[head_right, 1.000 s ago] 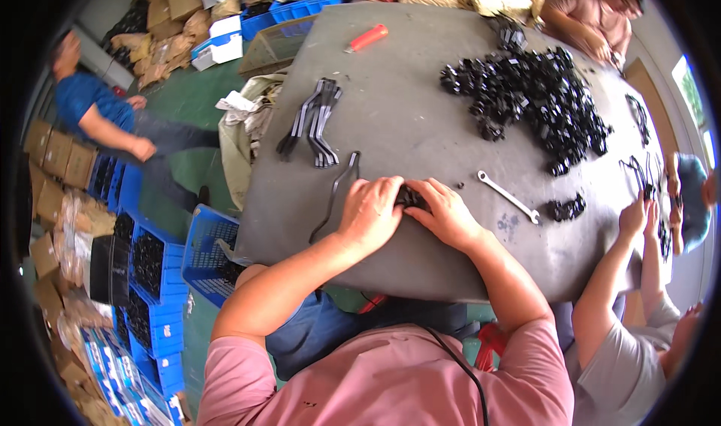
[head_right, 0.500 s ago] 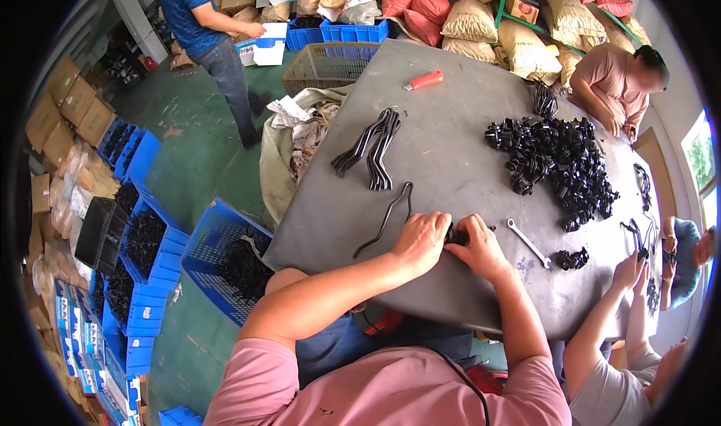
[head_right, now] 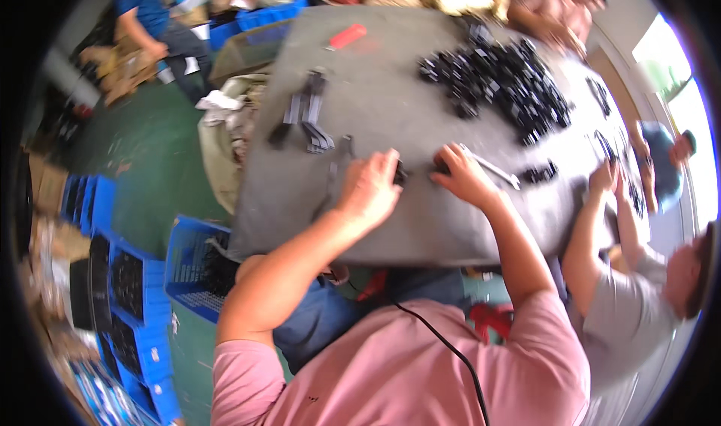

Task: The person assembles clamp parts onto metal brackets by hand, tightens nuts onto the assemblies using a wrench, and adjusts a cable.

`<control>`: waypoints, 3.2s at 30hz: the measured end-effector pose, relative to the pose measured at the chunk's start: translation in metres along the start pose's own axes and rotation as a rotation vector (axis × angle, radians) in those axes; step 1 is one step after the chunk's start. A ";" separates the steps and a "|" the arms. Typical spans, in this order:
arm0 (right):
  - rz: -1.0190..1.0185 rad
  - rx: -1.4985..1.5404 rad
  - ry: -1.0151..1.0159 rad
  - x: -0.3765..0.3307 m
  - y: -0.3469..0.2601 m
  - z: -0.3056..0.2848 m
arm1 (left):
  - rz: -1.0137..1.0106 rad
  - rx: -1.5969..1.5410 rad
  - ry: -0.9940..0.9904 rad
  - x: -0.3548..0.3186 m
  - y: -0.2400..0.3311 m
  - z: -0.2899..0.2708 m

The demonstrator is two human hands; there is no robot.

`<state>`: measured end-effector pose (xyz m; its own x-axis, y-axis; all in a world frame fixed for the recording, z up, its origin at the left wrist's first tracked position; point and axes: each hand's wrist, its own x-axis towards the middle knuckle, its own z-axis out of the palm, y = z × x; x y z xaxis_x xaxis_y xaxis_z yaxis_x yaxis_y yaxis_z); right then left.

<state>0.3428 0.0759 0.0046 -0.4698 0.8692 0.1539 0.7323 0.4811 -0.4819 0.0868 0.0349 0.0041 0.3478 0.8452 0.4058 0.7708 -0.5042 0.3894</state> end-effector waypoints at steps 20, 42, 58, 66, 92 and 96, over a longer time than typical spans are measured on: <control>-0.054 -0.205 0.312 -0.022 0.000 -0.003 | -0.238 0.261 -0.097 -0.044 -0.045 -0.083; -0.336 -0.785 -0.159 0.020 -0.089 0.028 | -0.393 -0.330 -0.275 -0.050 -0.028 -0.028; -0.067 -0.264 0.346 -0.016 -0.082 0.028 | -0.344 -0.338 -0.328 -0.067 -0.043 -0.041; 0.146 -0.011 0.150 -0.015 -0.066 0.035 | -0.365 -0.430 -0.400 -0.063 -0.045 -0.049; 0.294 0.396 -0.206 -0.014 -0.060 0.005 | -0.380 -0.437 -0.420 -0.056 -0.032 -0.054; 0.308 0.334 -0.219 -0.005 -0.071 0.006 | -0.377 -0.426 -0.453 -0.056 -0.032 -0.057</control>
<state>0.2903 0.0368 0.0334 -0.3754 0.9037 -0.2061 0.6722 0.1124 -0.7318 0.0125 -0.0061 0.0160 0.3576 0.9190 -0.1661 0.6396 -0.1114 0.7606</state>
